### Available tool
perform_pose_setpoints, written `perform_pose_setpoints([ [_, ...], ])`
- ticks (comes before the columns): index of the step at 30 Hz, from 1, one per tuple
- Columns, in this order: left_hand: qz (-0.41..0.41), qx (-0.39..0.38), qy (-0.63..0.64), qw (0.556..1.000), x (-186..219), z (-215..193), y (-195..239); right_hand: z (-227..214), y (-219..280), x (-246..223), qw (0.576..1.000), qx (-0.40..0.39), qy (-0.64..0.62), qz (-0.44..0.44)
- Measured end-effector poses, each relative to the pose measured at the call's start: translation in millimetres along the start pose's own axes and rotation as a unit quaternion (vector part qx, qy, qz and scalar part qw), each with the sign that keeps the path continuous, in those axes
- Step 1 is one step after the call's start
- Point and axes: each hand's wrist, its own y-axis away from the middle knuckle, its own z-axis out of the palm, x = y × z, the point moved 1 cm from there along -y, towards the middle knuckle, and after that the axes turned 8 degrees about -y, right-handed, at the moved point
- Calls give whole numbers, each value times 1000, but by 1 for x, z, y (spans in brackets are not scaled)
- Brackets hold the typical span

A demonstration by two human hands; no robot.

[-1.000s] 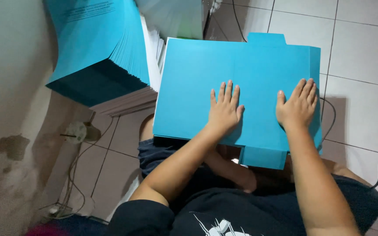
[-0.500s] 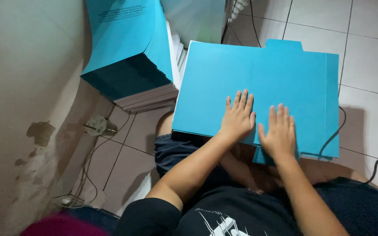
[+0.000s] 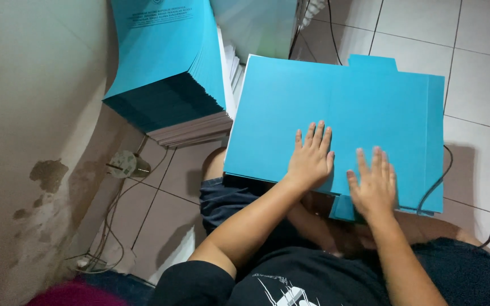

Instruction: The person is sitting on the floor, picking up blue folders one by one from a large stack and placing them onto a new stack, ensuring they are properly aligned.

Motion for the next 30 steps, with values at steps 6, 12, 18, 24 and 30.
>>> perform_pose_setpoints([
  [6,-7,-6,-66,998,-2,19,-2,-58,-39,21,972,-5,-39,233],
  [12,-7,-21,-73,997,-2,17,-3,-35,-117,36,966,-15,-33,257],
  [18,-12,20,-73,997,-3,31,-4,-28,-216,43,953,10,-27,303],
  [24,-17,32,-67,997,-1,31,-2,-26,-229,42,949,33,-33,311],
  [30,-16,16,-61,998,-1,19,-1,-24,-241,50,979,-8,-29,203],
])
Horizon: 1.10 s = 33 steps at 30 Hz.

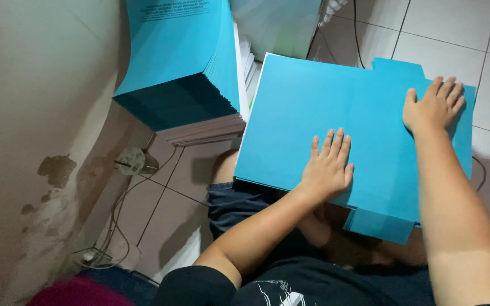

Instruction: The person is sitting on the floor, picking up blue folders one by one from a large stack and placing them onto a new stack, ensuring they are properly aligned.

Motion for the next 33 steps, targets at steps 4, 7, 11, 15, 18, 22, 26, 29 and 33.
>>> perform_pose_setpoints([
  [4,0,-26,-10,1000,0,-4,-1,32,-44,7,992,-5,18,-122],
  [7,-3,-26,-28,999,1,-3,-2,50,-58,-7,963,13,21,-268],
  [11,-14,3,16,1000,1,-4,0,58,-59,-4,970,11,42,-241],
  [15,-23,26,2,999,2,0,-1,48,-31,-9,982,51,18,-181],
  [18,-26,21,10,999,2,-3,-1,12,30,-30,996,6,-9,-84],
  [22,-22,45,-1,999,3,-1,-1,3,91,-8,999,29,-17,5],
  [26,-8,-43,-33,999,7,4,-9,-6,117,6,1000,16,0,19],
  [29,-12,-115,-111,987,29,13,-29,-6,119,8,1000,18,4,16],
  [33,-48,-3,-97,994,40,50,-72,0,115,13,999,44,18,0],
])
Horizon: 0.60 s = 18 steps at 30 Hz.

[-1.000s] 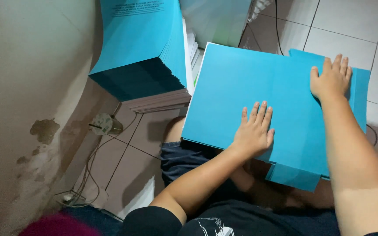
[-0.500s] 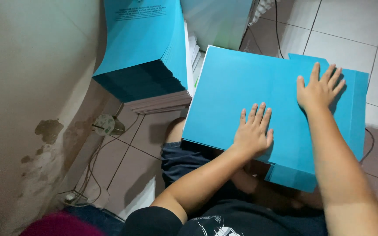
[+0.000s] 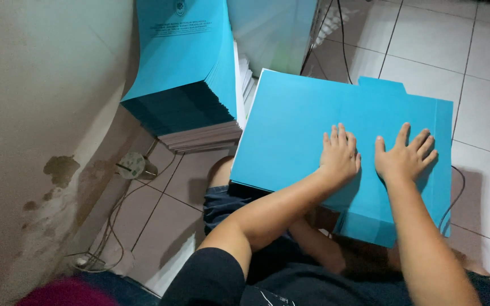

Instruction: The person is sitting on the floor, picking up blue folders one by one from a large stack and placing them onto a new stack, ensuring they are properly aligned.

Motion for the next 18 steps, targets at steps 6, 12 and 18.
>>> perform_pose_setpoints([
  [6,15,-68,-9,998,-23,51,-106,-1,-1,-2,1000,-23,7,13],
  [12,41,-82,11,996,-52,66,-154,-4,0,-4,998,-49,-3,33],
  [18,74,-58,38,995,-53,6,-86,3,-1,2,999,-31,10,22],
])
